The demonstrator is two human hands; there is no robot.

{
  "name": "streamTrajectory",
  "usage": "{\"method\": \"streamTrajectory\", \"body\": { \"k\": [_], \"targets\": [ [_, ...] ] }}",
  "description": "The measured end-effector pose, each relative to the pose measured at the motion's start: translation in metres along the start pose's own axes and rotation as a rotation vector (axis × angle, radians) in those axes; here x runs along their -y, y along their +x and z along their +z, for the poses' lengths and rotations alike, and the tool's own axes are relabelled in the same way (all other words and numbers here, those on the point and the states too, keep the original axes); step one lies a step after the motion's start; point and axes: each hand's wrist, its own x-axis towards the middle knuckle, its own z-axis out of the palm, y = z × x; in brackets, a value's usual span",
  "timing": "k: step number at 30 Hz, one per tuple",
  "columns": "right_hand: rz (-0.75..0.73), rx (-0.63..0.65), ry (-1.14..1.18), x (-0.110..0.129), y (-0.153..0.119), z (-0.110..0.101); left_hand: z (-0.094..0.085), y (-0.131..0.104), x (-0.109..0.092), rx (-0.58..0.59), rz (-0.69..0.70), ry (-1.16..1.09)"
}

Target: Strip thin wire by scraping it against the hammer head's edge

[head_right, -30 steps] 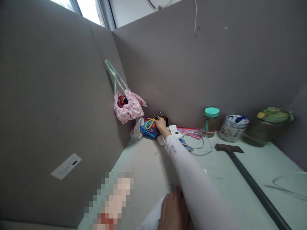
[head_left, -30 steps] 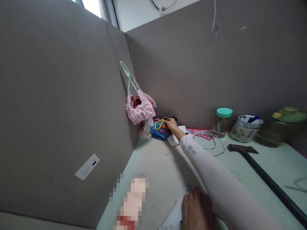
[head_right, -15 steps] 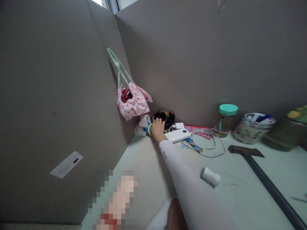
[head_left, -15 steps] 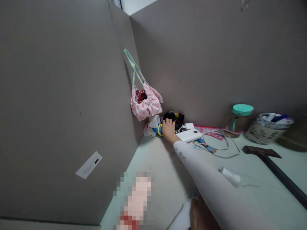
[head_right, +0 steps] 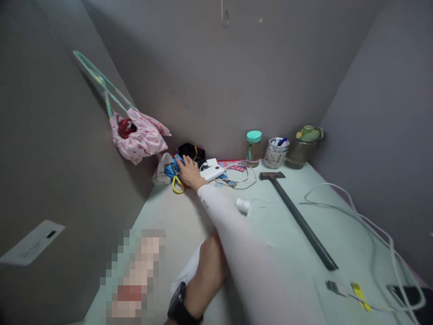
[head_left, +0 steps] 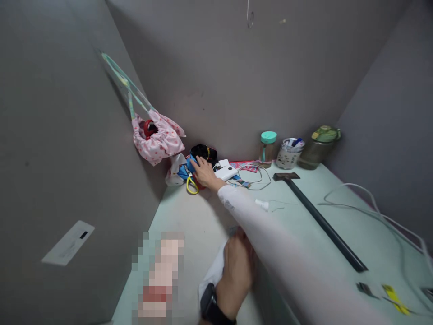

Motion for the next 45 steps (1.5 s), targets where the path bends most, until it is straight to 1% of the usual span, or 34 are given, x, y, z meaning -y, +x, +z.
{"method": "streamTrajectory", "body": {
  "k": [2, 4, 6, 7, 9, 11, 12, 14, 16, 18, 20, 23, 26, 27, 29, 31, 33, 36, 39, 41, 43, 45],
  "targets": [
    [-0.009, 0.058, 0.053, -0.01, -0.005, -0.019, -0.002, 0.008, -0.002, 0.002, 0.015, 0.074],
    [-0.007, 0.131, 0.116, -0.024, -0.014, -0.043, -0.003, 0.01, -0.001, -0.007, 0.02, 0.091],
    [0.001, 0.218, 0.191, -0.038, -0.032, -0.072, -0.005, 0.009, 0.001, -0.022, 0.03, 0.055],
    [0.005, 0.268, 0.236, -0.044, -0.045, -0.088, -0.007, 0.008, 0.001, -0.034, 0.037, 0.021],
    [0.011, 0.343, 0.343, -0.053, -0.084, -0.119, -0.013, 0.008, 0.0, -0.069, 0.044, -0.077],
    [-0.002, 0.421, 0.477, -0.057, -0.133, -0.146, -0.022, 0.008, -0.002, -0.103, 0.057, -0.185],
    [-0.003, 0.467, 0.542, -0.057, -0.16, -0.156, -0.027, 0.008, -0.005, -0.124, 0.066, -0.232],
    [0.025, 0.527, 0.657, -0.053, -0.211, -0.168, -0.036, 0.007, -0.011, -0.157, 0.083, -0.332],
    [0.091, 0.5, 0.757, -0.048, -0.253, -0.17, -0.046, 0.002, -0.019, -0.154, 0.086, -0.472],
    [0.177, 0.391, 0.865, -0.043, -0.283, -0.169, -0.055, -0.008, -0.028, -0.107, 0.087, -0.615],
    [0.268, 0.244, 0.995, -0.037, -0.301, -0.171, -0.067, -0.022, -0.036, -0.065, 0.076, -0.691],
    [0.386, 0.028, 1.197, -0.028, -0.314, -0.186, -0.088, -0.051, -0.041, -0.004, 0.007, -0.712],
    [0.46, -0.15, 1.356, -0.018, -0.317, -0.208, -0.107, -0.083, -0.033, 0.133, -0.034, -0.632],
    [0.478, -0.205, 1.398, -0.016, -0.318, -0.214, -0.112, -0.094, -0.029, 0.144, -0.043, -0.6],
    [0.511, -0.311, 1.465, -0.014, -0.317, -0.223, -0.119, -0.113, -0.018, 0.116, -0.069, -0.561],
    [0.547, -0.404, 1.512, -0.016, -0.316, -0.227, -0.124, -0.129, -0.007, 0.026, -0.106, -0.57],
    [0.596, -0.473, 1.544, -0.023, -0.315, -0.227, -0.128, -0.143, -0.001, -0.069, -0.139, -0.632],
    [0.682, -0.533, 1.573, -0.033, -0.313, -0.226, -0.133, -0.159, -0.004, -0.169, -0.141, -0.807],
    [0.754, -0.565, 1.58, -0.041, -0.313, -0.223, -0.135, -0.169, -0.02, -0.234, -0.11, -1.023],
    [0.779, -0.551, 1.568, -0.044, -0.314, -0.219, -0.135, -0.172, -0.033, -0.223, -0.081, -1.14],
    [0.784, -0.505, 1.547, -0.046, -0.316, -0.215, -0.133, -0.174, -0.045, -0.206, -0.041, -1.231],
    [0.785, -0.454, 1.525, -0.046, -0.318, -0.211, -0.129, -0.174, -0.053, -0.213, -0.01, -1.293]
  ]
}}
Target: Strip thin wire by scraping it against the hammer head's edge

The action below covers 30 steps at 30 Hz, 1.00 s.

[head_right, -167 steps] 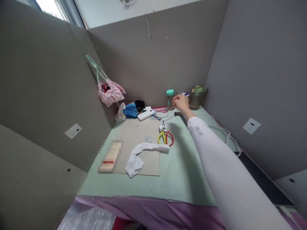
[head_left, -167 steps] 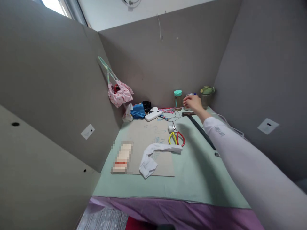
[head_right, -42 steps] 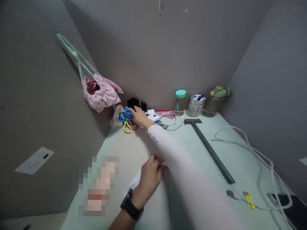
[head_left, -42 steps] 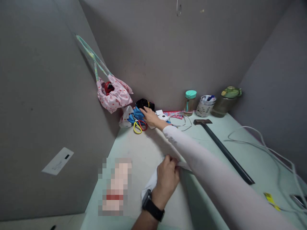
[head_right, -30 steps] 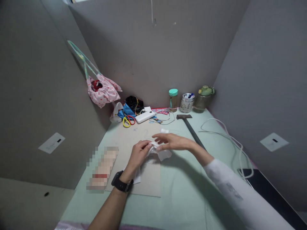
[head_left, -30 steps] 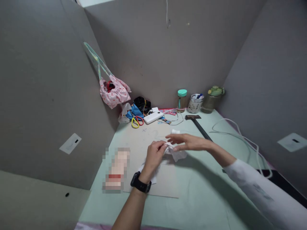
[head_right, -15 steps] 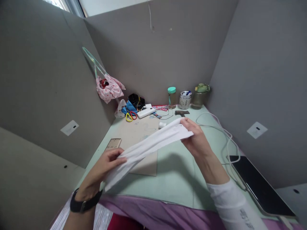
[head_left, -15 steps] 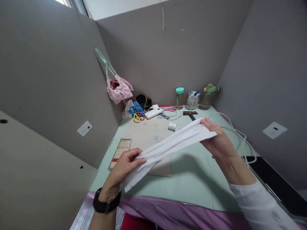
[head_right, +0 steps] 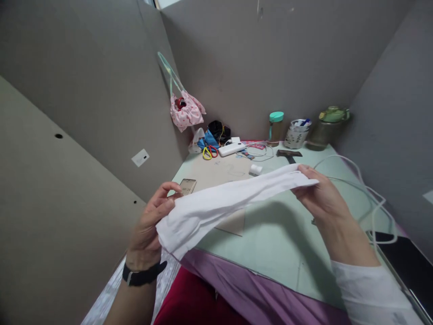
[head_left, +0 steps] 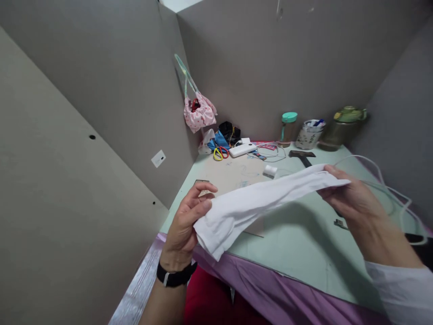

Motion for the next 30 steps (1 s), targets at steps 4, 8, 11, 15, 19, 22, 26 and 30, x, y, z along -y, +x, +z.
{"method": "streamTrajectory", "body": {
  "k": [4, 8, 11, 15, 19, 22, 26, 30],
  "targets": [
    [0.026, 0.04, -0.065, -0.008, -0.005, 0.004, 0.006, -0.001, 0.004, 0.065, 0.048, -0.052],
    [0.049, 0.078, -0.138, -0.014, -0.012, 0.012, 0.004, -0.001, 0.008, 0.217, 0.146, -0.064],
    [0.06, 0.099, -0.184, -0.02, -0.014, 0.016, 0.004, -0.002, 0.008, 0.304, 0.192, -0.049],
    [0.034, 0.081, -0.229, -0.027, -0.011, 0.014, 0.009, -0.003, 0.005, 0.37, 0.231, 0.001],
    [0.013, 0.051, -0.264, -0.029, -0.008, 0.011, 0.015, -0.004, 0.003, 0.325, 0.262, 0.047],
    [-0.006, 0.053, -0.305, -0.029, -0.009, 0.01, 0.017, -0.002, 0.003, 0.267, 0.232, 0.045],
    [-0.059, 0.07, -0.399, -0.029, -0.007, 0.007, 0.019, 0.004, 0.005, 0.182, 0.212, 0.022],
    [-0.147, 0.097, -0.587, -0.027, -0.011, 0.01, 0.024, 0.009, 0.007, 0.142, 0.185, 0.006]
  ]
}}
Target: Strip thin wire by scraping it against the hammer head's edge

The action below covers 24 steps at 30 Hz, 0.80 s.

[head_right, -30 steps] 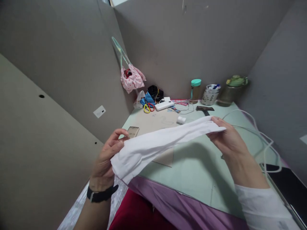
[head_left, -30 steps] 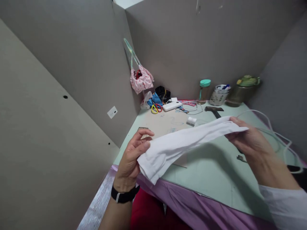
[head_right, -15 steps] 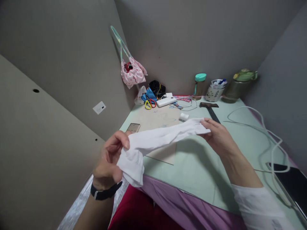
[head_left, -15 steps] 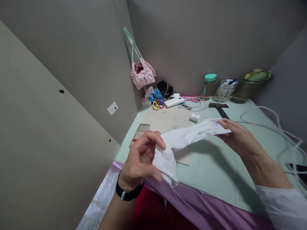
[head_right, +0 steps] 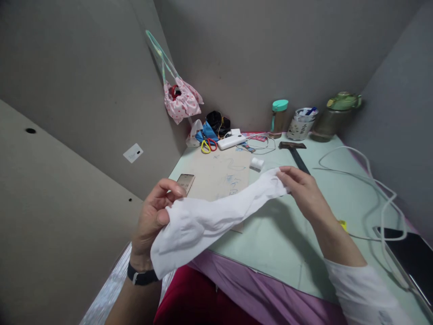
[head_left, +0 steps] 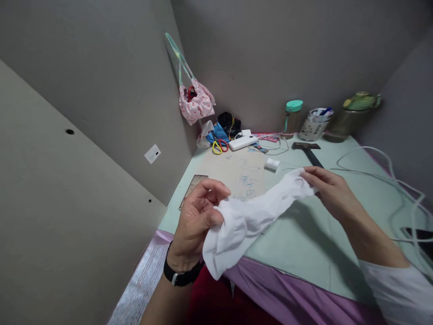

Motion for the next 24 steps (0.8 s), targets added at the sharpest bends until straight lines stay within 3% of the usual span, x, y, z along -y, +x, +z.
{"method": "streamTrajectory", "body": {
  "k": [4, 5, 8, 11, 14, 18, 21, 24],
  "targets": [
    [-0.21, -0.029, -0.176, 0.031, -0.037, 0.015, 0.011, 0.004, 0.005, -0.06, -0.024, 0.1],
    [-0.334, 0.0, -0.269, 0.042, -0.052, 0.022, 0.015, 0.005, 0.007, -0.081, -0.02, 0.161],
    [-0.536, 0.346, -0.279, 0.071, -0.095, 0.045, 0.029, 0.009, 0.012, -0.119, 0.023, 0.36],
    [-0.589, 0.385, -0.266, 0.083, -0.116, 0.062, 0.041, 0.012, 0.014, -0.12, 0.05, 0.482],
    [-0.519, 0.391, -0.222, 0.083, -0.113, 0.061, 0.045, 0.015, 0.011, -0.127, 0.048, 0.543],
    [-0.248, 0.488, 0.036, 0.076, -0.099, 0.045, 0.036, 0.019, 0.01, -0.046, -0.041, 0.422],
    [-0.063, 0.531, 0.335, 0.079, -0.093, 0.039, 0.025, 0.025, 0.021, 0.034, -0.017, 0.237],
    [0.008, 0.525, 0.483, 0.096, -0.091, 0.04, 0.014, 0.03, 0.041, 0.183, -0.015, 0.191]
  ]
}}
